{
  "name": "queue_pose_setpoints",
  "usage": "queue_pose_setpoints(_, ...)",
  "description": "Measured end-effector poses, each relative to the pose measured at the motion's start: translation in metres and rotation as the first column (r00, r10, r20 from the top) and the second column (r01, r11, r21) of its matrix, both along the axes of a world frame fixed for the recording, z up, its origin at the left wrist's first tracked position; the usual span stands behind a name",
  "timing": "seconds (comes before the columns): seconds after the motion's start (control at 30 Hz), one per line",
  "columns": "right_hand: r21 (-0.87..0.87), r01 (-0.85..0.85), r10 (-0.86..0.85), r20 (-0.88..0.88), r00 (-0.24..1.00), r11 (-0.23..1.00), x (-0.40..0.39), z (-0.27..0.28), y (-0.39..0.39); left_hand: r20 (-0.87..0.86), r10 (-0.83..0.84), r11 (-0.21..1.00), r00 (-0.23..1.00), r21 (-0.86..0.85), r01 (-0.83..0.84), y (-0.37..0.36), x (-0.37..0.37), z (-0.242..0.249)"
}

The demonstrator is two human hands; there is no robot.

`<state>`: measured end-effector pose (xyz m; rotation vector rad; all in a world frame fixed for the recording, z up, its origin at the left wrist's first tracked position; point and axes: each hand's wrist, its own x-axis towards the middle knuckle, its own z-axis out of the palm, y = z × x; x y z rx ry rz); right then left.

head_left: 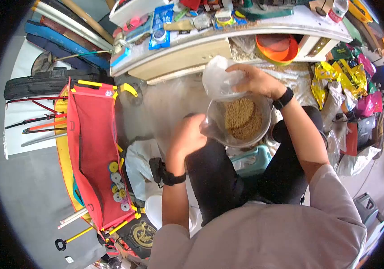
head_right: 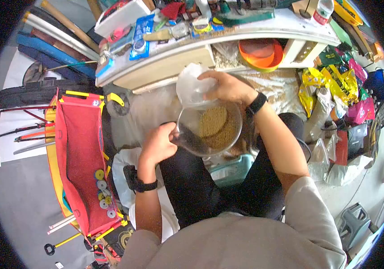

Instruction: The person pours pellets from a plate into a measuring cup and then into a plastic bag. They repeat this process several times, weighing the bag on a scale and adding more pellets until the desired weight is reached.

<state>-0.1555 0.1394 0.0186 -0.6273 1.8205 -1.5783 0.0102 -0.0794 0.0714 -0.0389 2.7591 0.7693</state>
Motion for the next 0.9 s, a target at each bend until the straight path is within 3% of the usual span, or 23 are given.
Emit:
queue_pose_setpoints(0.03, -0.011, -0.022, 0.022, 0.049, 0.999, 1.000, 0.001, 0.000, 0.001, -0.011, 0.007, 1.000, 1.000, 0.023, -0.007, 0.000, 0.001, -0.002)
queue_pose_setpoints(0.1, 0.020, -0.043, 0.044, -0.057, 0.997, 0.999, 0.001, 0.000, 0.002, 0.010, 0.024, 1.000, 1.000, 0.009, -0.024, 0.002, 0.004, 0.000)
queue_pose_setpoints(0.13, -0.017, 0.017, -0.022, -0.342, 0.939, 1.000, 0.001, -0.014, 0.002, 0.027, 0.045, 0.999, 0.999, -0.007, -0.045, 0.003, 0.003, 0.004)
queue_pose_setpoints(0.17, 0.039, 0.035, -0.030, -0.135, 0.990, 0.999, 0.002, -0.008, 0.001, -0.036, 0.018, 0.998, 0.999, 0.056, -0.016, -0.002, 0.003, -0.004)
queue_pose_setpoints(0.27, 0.027, 0.043, -0.041, -0.084, 0.996, 0.999, 0.003, -0.002, 0.001, -0.014, 0.006, 1.000, 1.000, -0.029, -0.007, -0.001, -0.001, 0.002)
queue_pose_setpoints(0.37, 0.016, 0.047, -0.045, -0.150, 0.988, 0.999, 0.002, -0.015, 0.001, 0.069, -0.035, 0.997, 0.997, 0.078, 0.029, -0.006, -0.005, -0.005)
queue_pose_setpoints(0.43, 0.095, 0.004, -0.001, -0.030, 1.000, 0.995, 0.004, 0.001, 0.002, 0.031, -0.026, 0.995, 0.999, 0.098, 0.023, -0.005, -0.004, -0.005)
queue_pose_setpoints(0.57, 0.036, 0.018, -0.011, -0.188, 0.982, 0.999, 0.004, -0.010, 0.004, 0.084, -0.008, 0.999, 0.996, 0.037, 0.005, -0.001, -0.005, 0.004)
queue_pose_setpoints(0.73, 0.125, -0.030, 0.041, -0.091, 0.995, 0.992, -0.001, -0.010, 0.003, 0.079, -0.012, 1.000, 0.997, -0.002, 0.012, -0.006, -0.007, -0.003)
queue_pose_setpoints(0.8, 0.071, -0.004, 0.018, -0.202, 0.979, 0.997, 0.002, -0.012, 0.002, 0.121, -0.036, 0.992, 0.992, 0.126, 0.020, -0.009, -0.010, -0.010)
queue_pose_setpoints(0.83, 0.109, -0.025, 0.031, -0.048, 0.998, 0.994, 0.003, -0.008, 0.003, 0.103, -0.060, 0.982, 0.993, 0.187, 0.040, -0.011, -0.008, -0.014)
queue_pose_setpoints(0.9, 0.119, -0.023, 0.030, -0.061, 0.998, 0.993, 0.002, -0.013, 0.003, 0.112, -0.054, 0.984, 0.992, 0.175, 0.034, -0.004, -0.010, 0.000)
